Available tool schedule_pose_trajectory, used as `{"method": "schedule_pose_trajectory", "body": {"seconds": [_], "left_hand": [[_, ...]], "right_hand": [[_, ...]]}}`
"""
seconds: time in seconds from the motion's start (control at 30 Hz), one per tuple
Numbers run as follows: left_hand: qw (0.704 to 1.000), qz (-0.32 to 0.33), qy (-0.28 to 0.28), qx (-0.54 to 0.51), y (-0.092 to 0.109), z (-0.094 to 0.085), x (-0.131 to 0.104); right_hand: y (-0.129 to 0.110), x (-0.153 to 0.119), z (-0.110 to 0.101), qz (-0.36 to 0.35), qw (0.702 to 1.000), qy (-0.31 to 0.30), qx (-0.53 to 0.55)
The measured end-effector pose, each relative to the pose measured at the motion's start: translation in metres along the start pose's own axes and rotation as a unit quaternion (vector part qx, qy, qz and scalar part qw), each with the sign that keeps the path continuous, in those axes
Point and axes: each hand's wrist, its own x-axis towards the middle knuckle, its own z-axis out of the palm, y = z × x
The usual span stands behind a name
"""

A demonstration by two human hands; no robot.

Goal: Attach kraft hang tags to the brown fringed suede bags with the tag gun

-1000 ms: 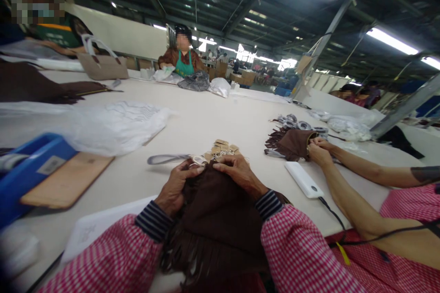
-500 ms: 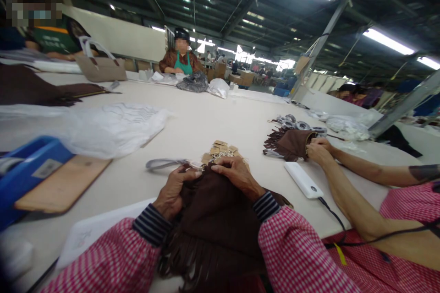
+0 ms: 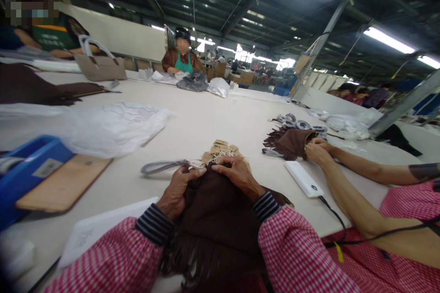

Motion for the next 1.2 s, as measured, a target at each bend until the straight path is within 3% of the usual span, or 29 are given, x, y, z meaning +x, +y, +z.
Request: {"method": "schedule_pose_trajectory", "body": {"seconds": [0.1, 0.33, 0.5, 0.63, 0.8, 0.87, 1.0, 1.1, 1.2], "left_hand": [[1.000, 0.010, 0.024, 0.017, 0.000, -0.001, 0.002], [0.999, 0.015, 0.018, 0.037, 0.008, -0.003, 0.002], [0.997, 0.034, 0.040, 0.056, 0.004, -0.002, 0.005], [0.991, 0.065, 0.045, 0.108, 0.001, -0.002, 0.005], [0.972, 0.152, 0.022, 0.179, 0.001, -0.005, 0.005], [0.968, 0.159, 0.021, 0.192, 0.002, -0.006, 0.005], [0.967, 0.146, 0.023, 0.208, 0.001, -0.006, 0.005], [0.975, 0.114, 0.053, 0.182, -0.002, -0.007, 0.008], [0.982, 0.098, 0.092, 0.134, -0.003, -0.008, 0.010]], "right_hand": [[0.001, 0.000, 0.000, -0.006, 1.000, -0.013, 0.005], [-0.001, 0.000, -0.003, 0.006, 0.999, -0.036, 0.008], [-0.007, 0.004, -0.003, -0.063, 0.994, -0.029, -0.079], [-0.029, 0.018, 0.006, -0.128, 0.976, 0.025, -0.177], [-0.069, 0.041, 0.037, -0.090, 0.948, -0.060, -0.298], [-0.075, 0.048, 0.046, -0.082, 0.940, -0.060, -0.326], [-0.061, 0.058, 0.045, -0.088, 0.962, 0.008, -0.258], [-0.039, 0.061, 0.036, -0.031, 0.990, 0.055, -0.126], [-0.021, 0.061, 0.031, 0.006, 0.995, 0.089, -0.045]]}}
